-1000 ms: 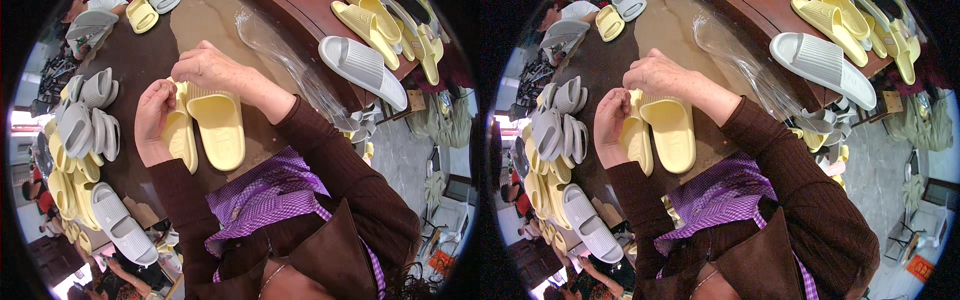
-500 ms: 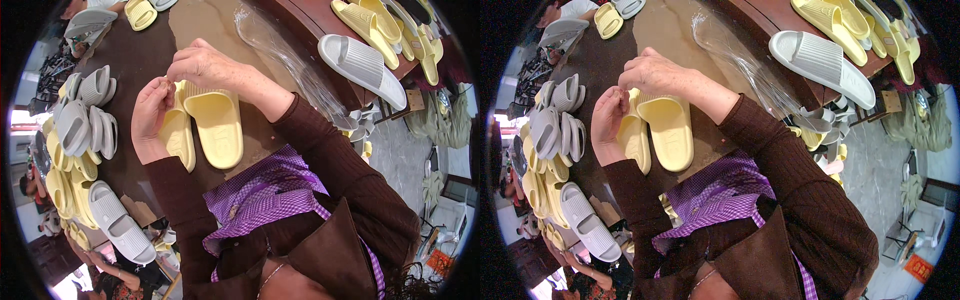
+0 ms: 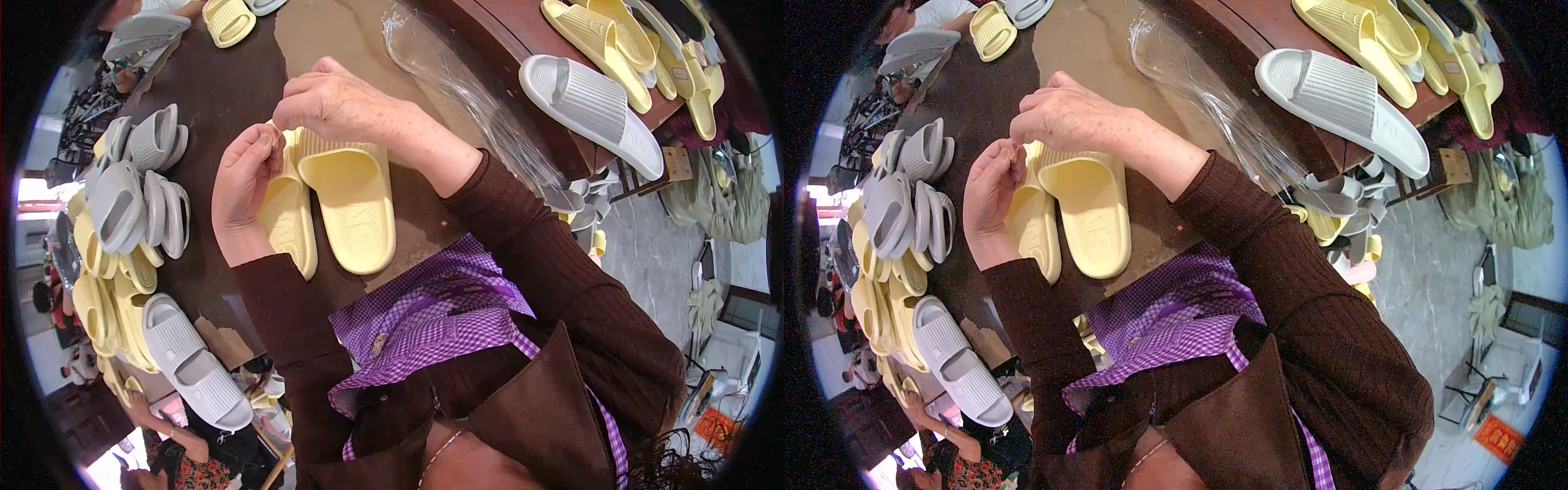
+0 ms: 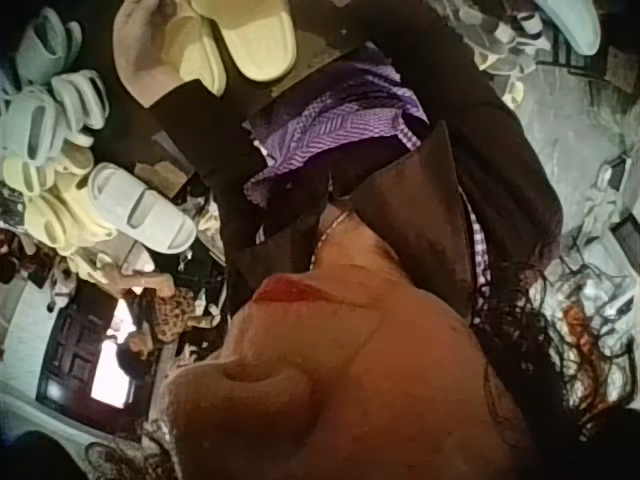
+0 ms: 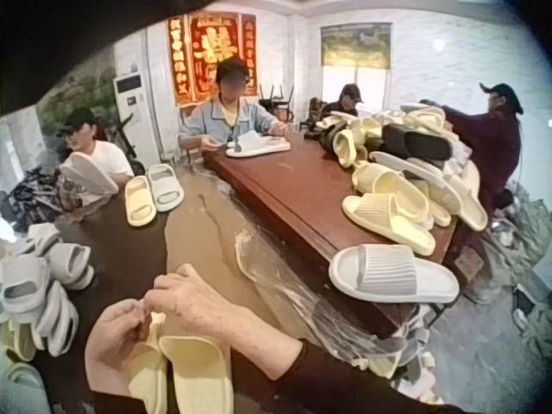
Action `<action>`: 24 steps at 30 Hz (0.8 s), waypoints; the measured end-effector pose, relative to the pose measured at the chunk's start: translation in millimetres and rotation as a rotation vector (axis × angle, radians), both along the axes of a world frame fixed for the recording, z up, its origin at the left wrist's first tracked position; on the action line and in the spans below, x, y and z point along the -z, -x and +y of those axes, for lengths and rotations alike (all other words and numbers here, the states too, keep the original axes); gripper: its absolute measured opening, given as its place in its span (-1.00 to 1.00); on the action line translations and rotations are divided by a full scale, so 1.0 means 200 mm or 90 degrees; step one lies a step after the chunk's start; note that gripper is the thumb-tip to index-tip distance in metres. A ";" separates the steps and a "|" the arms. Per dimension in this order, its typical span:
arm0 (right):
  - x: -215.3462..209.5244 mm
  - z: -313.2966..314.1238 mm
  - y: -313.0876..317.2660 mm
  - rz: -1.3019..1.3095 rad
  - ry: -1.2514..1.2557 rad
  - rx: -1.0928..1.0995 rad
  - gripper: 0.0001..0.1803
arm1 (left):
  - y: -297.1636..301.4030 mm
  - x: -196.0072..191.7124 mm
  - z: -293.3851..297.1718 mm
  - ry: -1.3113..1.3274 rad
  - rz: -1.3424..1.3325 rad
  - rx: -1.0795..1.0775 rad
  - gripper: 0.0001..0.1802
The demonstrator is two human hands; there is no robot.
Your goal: The person pairs slides by threading plastic fastener ties through them by hand to attach each pair together, then places the fastened slides aside.
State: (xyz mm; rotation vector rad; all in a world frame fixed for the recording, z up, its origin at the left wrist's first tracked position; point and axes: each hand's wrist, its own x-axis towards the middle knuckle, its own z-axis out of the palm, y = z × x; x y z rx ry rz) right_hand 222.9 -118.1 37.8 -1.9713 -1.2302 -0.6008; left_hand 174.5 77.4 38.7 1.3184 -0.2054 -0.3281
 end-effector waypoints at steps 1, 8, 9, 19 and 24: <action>0.00 0.00 0.00 0.000 0.000 -0.001 -0.87 | 0.00 0.00 0.00 -0.005 0.004 -0.004 -0.87; 0.00 0.00 -0.01 -0.005 -0.001 -0.003 -0.87 | 0.00 0.00 0.00 -0.011 -0.004 -0.005 -0.88; 0.00 0.00 -0.01 -0.005 -0.001 -0.004 -0.87 | 0.00 0.00 0.01 -0.012 -0.006 -0.005 -0.88; -0.01 0.01 0.02 -0.023 -0.005 -0.008 -0.89 | 0.00 0.01 0.00 -0.015 0.005 -0.019 -0.86; -0.02 0.02 0.03 -0.021 -0.014 -0.011 -0.91 | -0.01 0.00 -0.01 -0.012 -0.005 -0.020 -0.86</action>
